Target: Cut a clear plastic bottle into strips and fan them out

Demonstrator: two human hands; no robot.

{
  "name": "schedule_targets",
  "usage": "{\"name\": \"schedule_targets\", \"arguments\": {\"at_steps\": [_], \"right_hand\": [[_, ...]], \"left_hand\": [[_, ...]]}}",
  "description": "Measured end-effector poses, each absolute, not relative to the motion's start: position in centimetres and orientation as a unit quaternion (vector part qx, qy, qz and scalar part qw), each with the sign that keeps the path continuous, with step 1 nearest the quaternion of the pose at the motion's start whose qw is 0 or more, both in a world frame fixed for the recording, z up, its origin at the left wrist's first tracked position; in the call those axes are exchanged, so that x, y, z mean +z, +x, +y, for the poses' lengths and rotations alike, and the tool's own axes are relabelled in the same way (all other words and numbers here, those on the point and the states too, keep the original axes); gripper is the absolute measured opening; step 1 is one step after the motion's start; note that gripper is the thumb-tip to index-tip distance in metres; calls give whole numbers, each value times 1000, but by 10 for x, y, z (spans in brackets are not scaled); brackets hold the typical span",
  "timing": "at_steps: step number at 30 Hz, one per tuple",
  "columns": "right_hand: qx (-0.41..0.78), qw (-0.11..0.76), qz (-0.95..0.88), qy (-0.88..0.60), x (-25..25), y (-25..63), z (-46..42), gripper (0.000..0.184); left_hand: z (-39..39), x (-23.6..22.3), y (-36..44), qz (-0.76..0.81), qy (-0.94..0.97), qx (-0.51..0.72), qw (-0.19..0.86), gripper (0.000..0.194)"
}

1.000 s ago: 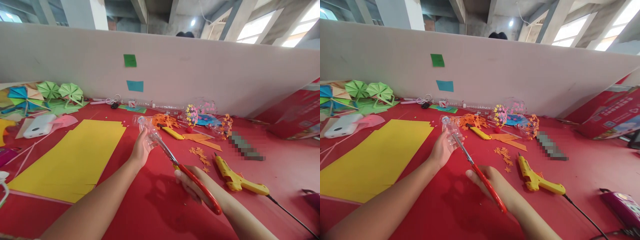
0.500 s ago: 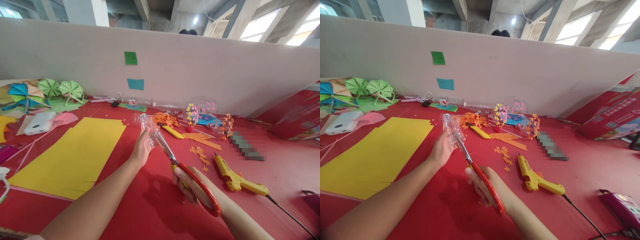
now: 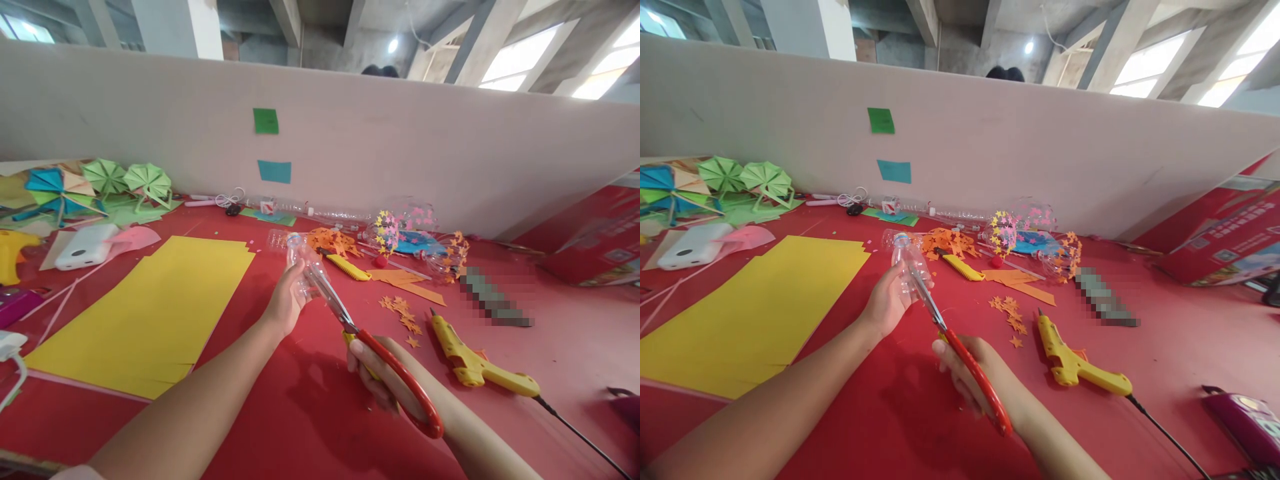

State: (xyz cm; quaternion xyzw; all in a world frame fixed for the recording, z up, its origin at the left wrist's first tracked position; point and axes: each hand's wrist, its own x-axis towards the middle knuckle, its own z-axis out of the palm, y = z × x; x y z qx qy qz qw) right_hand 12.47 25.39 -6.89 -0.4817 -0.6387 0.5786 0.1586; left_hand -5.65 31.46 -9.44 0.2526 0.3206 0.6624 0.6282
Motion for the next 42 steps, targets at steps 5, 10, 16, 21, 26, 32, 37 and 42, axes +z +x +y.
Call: {"name": "schedule_targets", "arguments": {"at_steps": [5, 10, 16, 21, 26, 32, 37, 42], "right_hand": [[570, 144, -643, -490, -64, 122, 253, 57], [572, 144, -650, -480, -62, 122, 253, 57], [579, 143, -640, -485, -63, 122, 253, 58], [582, 153, -634, -487, -64, 121, 252, 58], [573, 157, -636, -493, -67, 120, 252, 60], [580, 163, -627, -493, -70, 122, 252, 59], [583, 160, -619, -501, -70, 120, 251, 57], [594, 156, -602, -511, -75, 118, 253, 52]], "left_hand": [[317, -97, -57, 333, 254, 682, 600, 39], [316, -98, -57, 341, 266, 700, 568, 39], [315, -99, -56, 335, 281, 703, 561, 38], [314, -100, -53, 325, 284, 699, 570, 39], [313, -100, -54, 329, 284, 692, 577, 42], [312, -97, -53, 315, 294, 697, 573, 37], [312, -97, -53, 323, 278, 700, 574, 43], [313, -98, -54, 343, 270, 697, 569, 45]]}}
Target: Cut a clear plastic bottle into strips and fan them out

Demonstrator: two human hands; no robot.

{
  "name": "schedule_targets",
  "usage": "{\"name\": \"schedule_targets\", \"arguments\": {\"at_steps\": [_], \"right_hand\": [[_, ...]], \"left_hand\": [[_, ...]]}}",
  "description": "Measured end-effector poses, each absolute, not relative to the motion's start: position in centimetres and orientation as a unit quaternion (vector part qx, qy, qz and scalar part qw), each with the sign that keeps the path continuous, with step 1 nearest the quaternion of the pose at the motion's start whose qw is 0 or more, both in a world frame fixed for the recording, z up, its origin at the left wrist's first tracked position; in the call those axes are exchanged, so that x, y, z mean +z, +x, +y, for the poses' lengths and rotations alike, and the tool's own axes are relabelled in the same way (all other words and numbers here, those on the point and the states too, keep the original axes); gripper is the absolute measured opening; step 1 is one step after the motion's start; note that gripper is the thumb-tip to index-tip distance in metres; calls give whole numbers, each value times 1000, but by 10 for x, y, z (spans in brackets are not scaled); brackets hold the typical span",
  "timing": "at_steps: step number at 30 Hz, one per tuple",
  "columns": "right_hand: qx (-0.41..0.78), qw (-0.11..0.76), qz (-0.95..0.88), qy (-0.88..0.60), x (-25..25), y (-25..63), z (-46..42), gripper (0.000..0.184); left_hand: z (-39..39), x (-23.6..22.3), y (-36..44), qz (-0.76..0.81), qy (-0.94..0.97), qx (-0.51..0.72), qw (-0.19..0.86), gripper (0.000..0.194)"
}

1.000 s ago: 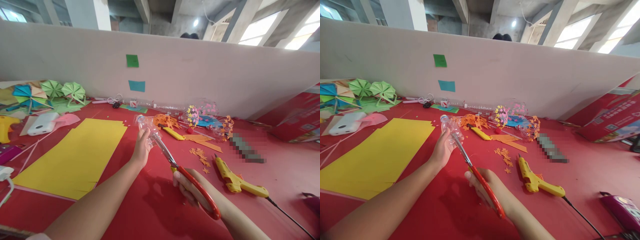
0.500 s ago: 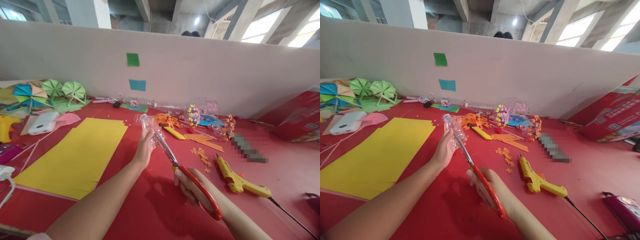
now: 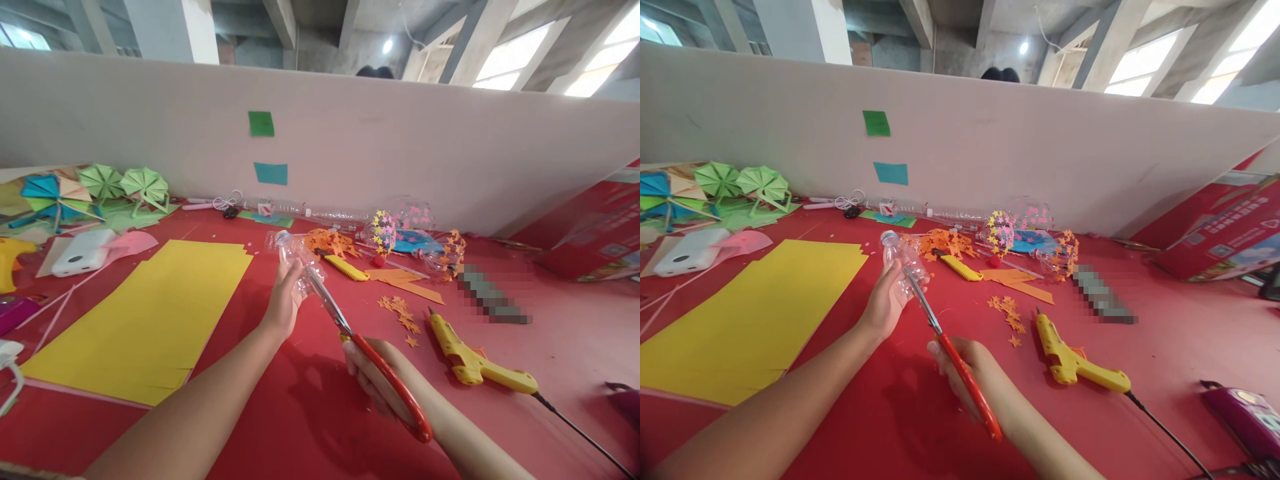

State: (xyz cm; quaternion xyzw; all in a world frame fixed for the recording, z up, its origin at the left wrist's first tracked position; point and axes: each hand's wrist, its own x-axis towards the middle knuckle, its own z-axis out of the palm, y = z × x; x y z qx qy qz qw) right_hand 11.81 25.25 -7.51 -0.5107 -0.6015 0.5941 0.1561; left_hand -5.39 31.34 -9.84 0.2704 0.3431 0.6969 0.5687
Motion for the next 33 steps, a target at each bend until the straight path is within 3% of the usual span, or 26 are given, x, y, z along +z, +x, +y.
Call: {"name": "schedule_targets", "arguments": {"at_steps": [13, 20, 33], "right_hand": [[567, 143, -619, -524, -71, 115, 253, 51], [578, 175, -631, -487, -76, 118, 252, 60], [561, 186, -617, -519, -76, 113, 249, 54]], "left_hand": [[317, -101, -58, 341, 290, 694, 564, 51], [312, -95, -56, 334, 334, 689, 551, 72], [309, -93, -54, 326, 363, 679, 548, 74]]}}
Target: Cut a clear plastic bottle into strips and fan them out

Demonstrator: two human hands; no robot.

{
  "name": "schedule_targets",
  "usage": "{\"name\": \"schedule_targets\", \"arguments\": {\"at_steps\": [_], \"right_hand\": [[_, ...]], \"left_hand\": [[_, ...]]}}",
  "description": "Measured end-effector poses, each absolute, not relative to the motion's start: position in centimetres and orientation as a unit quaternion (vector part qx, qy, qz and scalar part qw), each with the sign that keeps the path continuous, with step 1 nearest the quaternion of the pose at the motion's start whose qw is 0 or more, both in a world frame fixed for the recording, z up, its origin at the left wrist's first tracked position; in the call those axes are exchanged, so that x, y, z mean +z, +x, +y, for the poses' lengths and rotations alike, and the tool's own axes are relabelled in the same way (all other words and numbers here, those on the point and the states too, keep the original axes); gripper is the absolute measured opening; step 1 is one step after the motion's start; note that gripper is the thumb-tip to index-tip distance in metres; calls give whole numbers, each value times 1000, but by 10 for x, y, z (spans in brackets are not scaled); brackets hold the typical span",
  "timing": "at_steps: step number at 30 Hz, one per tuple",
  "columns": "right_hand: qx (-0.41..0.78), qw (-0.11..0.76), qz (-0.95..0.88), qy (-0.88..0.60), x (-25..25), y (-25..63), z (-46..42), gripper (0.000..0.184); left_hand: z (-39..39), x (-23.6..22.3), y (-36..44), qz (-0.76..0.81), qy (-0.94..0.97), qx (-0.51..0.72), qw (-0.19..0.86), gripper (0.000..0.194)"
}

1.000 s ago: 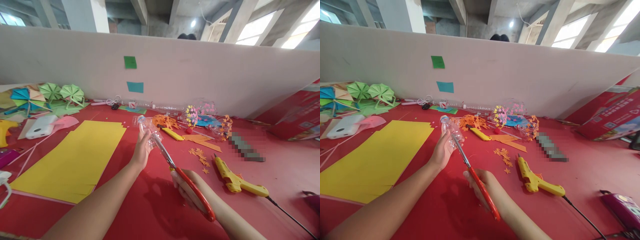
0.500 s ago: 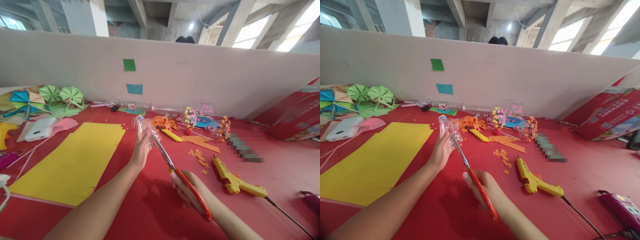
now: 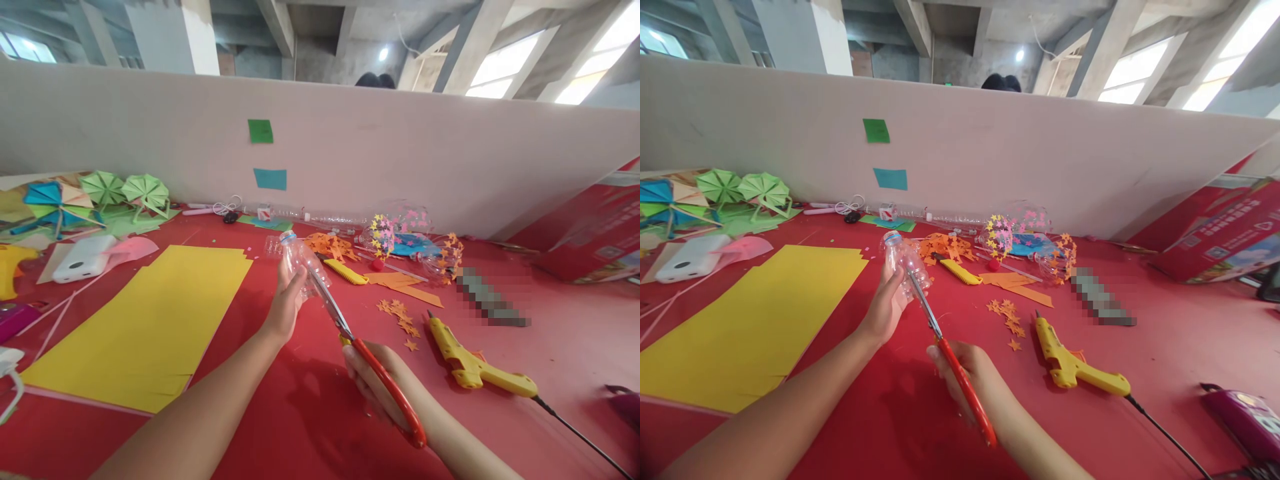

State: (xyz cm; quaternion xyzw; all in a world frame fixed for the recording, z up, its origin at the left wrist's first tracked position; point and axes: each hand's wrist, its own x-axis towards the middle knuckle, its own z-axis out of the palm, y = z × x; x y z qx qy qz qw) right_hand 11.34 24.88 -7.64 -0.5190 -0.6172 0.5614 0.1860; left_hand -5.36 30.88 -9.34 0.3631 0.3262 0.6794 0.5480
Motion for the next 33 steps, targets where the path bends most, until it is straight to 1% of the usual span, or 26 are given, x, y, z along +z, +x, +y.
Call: {"name": "schedule_targets", "arguments": {"at_steps": [5, 9, 14, 24, 28, 33], "right_hand": [[566, 197, -606, -523, -77, 113, 250, 57], [580, 204, -609, -501, -78, 115, 251, 62], [592, 212, -604, -490, -78, 115, 250, 65], [563, 207, -597, -533, -71, 110, 246, 60], [590, 200, -585, -519, -73, 112, 248, 65], [608, 220, -588, -486, -75, 116, 252, 64]], "left_hand": [[309, -90, -53, 342, 350, 681, 546, 77], [308, -93, -53, 341, 376, 672, 539, 74], [308, -99, -52, 333, 401, 659, 542, 73], [309, -101, -53, 347, 406, 653, 537, 73], [308, -99, -53, 349, 410, 651, 535, 71], [304, -97, -51, 362, 440, 630, 528, 75]]}}
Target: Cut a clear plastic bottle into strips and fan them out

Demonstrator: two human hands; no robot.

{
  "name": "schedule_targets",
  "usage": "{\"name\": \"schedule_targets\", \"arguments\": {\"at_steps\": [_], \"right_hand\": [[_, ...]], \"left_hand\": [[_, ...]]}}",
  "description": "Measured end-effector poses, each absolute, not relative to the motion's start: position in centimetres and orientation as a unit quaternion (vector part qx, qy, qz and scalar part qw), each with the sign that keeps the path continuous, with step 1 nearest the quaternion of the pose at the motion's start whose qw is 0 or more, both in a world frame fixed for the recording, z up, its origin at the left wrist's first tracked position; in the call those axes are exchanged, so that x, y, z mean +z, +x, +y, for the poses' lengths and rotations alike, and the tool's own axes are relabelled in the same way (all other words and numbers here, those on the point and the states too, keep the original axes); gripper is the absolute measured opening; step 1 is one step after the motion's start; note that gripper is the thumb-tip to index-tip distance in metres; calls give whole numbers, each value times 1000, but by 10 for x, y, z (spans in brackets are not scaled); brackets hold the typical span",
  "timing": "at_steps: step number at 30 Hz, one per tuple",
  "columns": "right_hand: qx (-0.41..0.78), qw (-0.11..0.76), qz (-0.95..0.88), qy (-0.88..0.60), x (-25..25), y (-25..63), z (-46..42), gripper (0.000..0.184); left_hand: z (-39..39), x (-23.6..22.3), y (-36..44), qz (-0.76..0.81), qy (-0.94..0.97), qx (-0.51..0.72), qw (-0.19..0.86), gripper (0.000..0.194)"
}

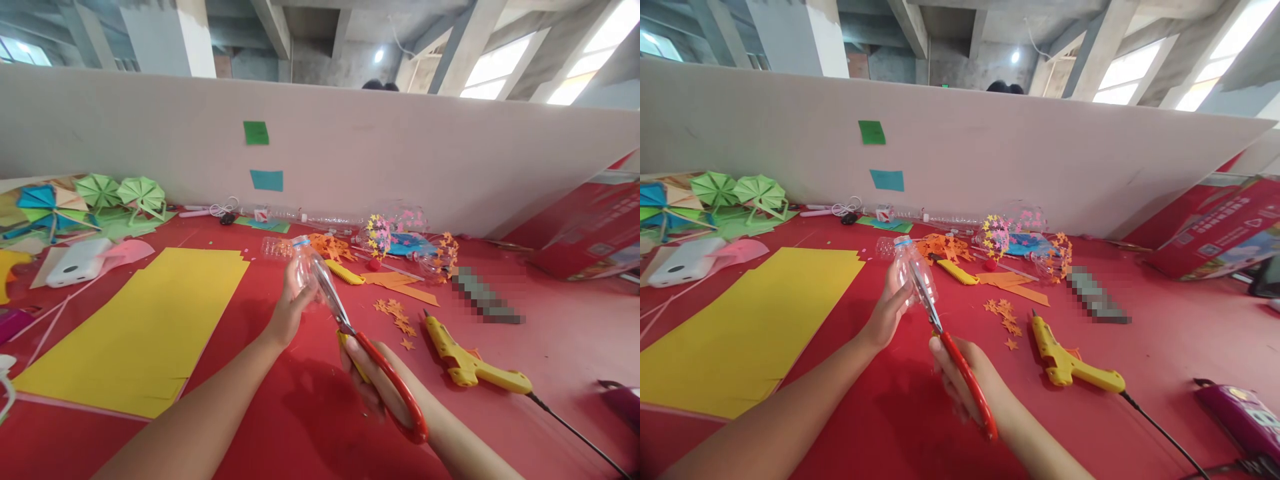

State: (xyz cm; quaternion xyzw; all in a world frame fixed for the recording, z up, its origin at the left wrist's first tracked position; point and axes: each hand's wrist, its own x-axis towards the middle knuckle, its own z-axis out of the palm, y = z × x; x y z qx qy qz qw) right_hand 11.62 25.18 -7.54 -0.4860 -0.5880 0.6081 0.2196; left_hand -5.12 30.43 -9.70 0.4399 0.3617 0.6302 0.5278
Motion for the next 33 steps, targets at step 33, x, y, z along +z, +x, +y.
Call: {"name": "schedule_targets", "arguments": {"at_steps": [33], "right_hand": [[596, 244, -568, -512, -69, 110, 246, 58]], "left_hand": [[299, -98, -47, 369, 476, 610, 515, 72]]}}
